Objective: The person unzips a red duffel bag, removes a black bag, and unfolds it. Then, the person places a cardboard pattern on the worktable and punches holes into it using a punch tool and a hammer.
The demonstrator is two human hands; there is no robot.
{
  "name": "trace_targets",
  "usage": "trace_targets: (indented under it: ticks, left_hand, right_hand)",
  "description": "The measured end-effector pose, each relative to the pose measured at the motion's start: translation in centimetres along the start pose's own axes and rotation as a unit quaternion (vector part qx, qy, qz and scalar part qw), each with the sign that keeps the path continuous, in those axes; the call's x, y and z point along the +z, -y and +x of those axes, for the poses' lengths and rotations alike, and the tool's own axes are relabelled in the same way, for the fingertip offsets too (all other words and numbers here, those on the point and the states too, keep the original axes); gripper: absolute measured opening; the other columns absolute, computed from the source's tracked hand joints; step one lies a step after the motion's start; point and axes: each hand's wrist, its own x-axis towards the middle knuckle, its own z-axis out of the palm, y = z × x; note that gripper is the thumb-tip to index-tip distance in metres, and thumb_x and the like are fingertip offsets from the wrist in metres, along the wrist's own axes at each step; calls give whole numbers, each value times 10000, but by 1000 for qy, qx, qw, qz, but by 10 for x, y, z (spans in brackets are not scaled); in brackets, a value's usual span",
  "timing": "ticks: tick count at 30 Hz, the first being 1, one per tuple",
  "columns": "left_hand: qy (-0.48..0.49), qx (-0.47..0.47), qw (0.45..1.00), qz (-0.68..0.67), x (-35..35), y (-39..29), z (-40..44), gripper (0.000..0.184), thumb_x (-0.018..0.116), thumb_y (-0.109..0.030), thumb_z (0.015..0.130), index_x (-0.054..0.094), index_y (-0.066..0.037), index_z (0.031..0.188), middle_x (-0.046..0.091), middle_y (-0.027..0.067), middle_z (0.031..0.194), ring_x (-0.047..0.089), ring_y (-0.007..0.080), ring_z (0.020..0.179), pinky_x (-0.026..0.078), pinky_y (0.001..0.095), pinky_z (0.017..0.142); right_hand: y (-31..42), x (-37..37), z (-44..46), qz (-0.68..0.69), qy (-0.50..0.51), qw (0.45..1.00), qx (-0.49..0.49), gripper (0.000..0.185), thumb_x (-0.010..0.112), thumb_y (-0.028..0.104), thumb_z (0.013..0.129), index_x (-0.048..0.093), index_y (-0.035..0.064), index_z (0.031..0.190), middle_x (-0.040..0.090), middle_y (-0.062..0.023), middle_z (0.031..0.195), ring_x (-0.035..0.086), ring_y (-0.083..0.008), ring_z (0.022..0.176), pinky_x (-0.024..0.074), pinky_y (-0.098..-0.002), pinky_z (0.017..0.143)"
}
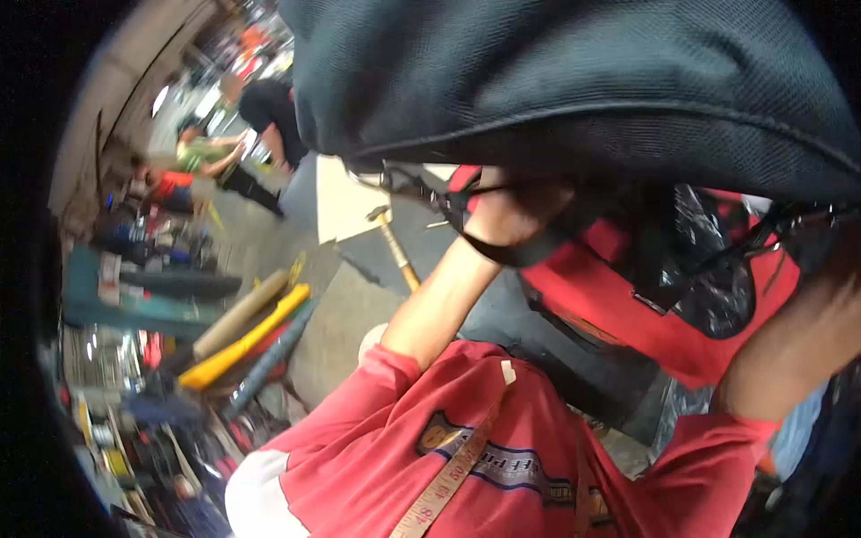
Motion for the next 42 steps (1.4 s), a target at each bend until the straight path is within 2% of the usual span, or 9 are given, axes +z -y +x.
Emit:
trace_targets:
  ticks: [7,14,17,18,20,27,32,36,42]
  left_hand:
    - [-188,195,948,170,-89,-182,-9,843,533,-580,962,283,-77,1591,450,203,1557,491,399,1361,413,571,1116]
    - [-376,165,866,284,-217,-283,-111,964,481,-714,939,219,-95,1630,384,203,1611,424,422,1414,377,609,1133]
    - [-457,97,823,323,-271,-283,-163,1017,458,-772,928,192,-103,1647,356,203,1634,396,432,1437,361,625,1140]
    - [-491,61,803,334,-288,-277,-189,1035,451,-791,925,183,-106,1652,347,203,1642,386,435,1445,356,631,1143]
    - [-555,-17,760,338,-324,-244,-275,1070,436,-830,918,165,-111,1664,328,203,1657,367,442,1460,345,642,1148]
    - [-689,-124,676,230,-353,-102,-531,1166,451,-891,867,55,-155,1679,214,195,1712,302,611,1453,302,767,1092]
    - [-674,-120,639,350,-326,-87,-467,924,558,-704,954,342,-87,1607,400,208,1620,532,434,1321,488,547,916]
    - [-527,-35,531,662,-283,-134,-365,638,561,-449,1033,522,1,1485,569,242,1480,540,335,1383,406,386,1139]
    - [-489,3,594,638,-261,-193,-270,644,522,-461,1051,508,8,1492,584,243,1463,547,339,1380,400,394,1140]
  right_hand:
    - [24,111,-27,-73,66,995,23,266,716,280,998,742,26,1071,738,-9,966,655,-77,840,496,-217,797]
    - [-25,200,-63,-110,198,965,-130,358,650,257,1032,686,-45,1222,698,-108,1177,640,-191,1079,461,-307,982]
    - [-83,224,-110,-212,199,956,-38,415,691,343,990,621,-33,1151,608,-197,900,619,-318,824,498,-414,768]
    - [-94,229,-134,-162,234,948,139,464,682,381,991,589,-28,1192,651,-230,1007,642,-363,885,514,-419,806]
    - [-149,225,-191,-230,248,936,96,581,690,364,981,512,-33,1366,600,-289,1302,611,-444,1171,496,-482,1005]
    - [-204,171,-305,-199,338,887,242,541,680,167,970,474,-56,1417,537,-288,1389,528,-452,1313,433,-461,1106]
    - [-229,188,-283,-179,317,919,154,488,656,158,991,490,-52,1399,548,-286,1377,523,-460,1310,428,-469,1111]
    - [-250,226,-243,-171,296,933,110,513,631,213,1006,484,-67,1411,502,-308,1457,502,-473,1345,418,-482,1127]
    - [-310,276,-200,-102,240,942,209,714,569,476,1039,426,-34,1517,480,-276,1536,458,-376,1447,349,-432,1191]
